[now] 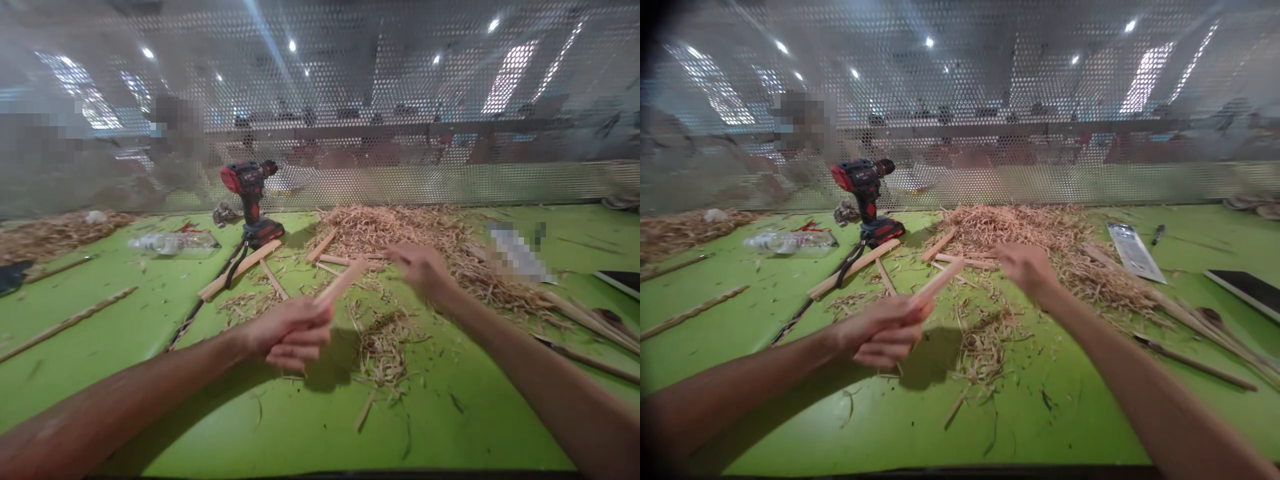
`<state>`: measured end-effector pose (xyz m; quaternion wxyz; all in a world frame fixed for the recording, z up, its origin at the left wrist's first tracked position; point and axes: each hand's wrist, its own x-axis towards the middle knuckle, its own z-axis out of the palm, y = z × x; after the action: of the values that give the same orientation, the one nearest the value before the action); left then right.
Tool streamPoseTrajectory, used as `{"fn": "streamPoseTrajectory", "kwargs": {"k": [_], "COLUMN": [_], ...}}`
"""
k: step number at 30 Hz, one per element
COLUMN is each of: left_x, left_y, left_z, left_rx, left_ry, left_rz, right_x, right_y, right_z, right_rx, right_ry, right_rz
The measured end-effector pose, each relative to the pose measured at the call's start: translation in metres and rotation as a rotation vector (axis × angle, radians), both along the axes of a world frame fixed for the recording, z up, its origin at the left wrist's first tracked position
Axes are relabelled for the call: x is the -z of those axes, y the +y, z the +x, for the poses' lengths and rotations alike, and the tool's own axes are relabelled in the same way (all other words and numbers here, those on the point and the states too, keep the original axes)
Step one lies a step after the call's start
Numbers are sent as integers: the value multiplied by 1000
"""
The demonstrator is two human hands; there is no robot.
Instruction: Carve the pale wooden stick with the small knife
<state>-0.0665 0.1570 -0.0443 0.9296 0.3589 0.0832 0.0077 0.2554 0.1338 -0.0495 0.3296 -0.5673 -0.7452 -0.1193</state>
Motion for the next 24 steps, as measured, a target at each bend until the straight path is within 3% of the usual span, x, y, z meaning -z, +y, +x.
{"fn": "streamPoseTrajectory", "kwargs": {"k": [2,4,6,9,14,19,24], "left_x": [-2,-3,-2,1,3,2,-3], "left_y": [-1,2,7,12,11,10,11], "left_z": [-4,-4,-2,2,2,2,3], "left_rx": [64,29,9,16,-21,-42,-43], "left_ry": [-21,-41,-44,-43,-57,-57,-20], "left_rz": [47,60,54,37,10,-6,-17], "right_x": [-3,-9,-15,-20,-18,-10,-6], "right_y": [4,7,7,1,-15,-19,-16], "right_z": [24,33,24,-11,-52,-66,-60], "right_rx": [93,152,112,-86,-278,-309,-206], "right_ry": [88,182,215,211,147,-2,-190], "right_rz": [58,155,174,122,54,136,130]}}
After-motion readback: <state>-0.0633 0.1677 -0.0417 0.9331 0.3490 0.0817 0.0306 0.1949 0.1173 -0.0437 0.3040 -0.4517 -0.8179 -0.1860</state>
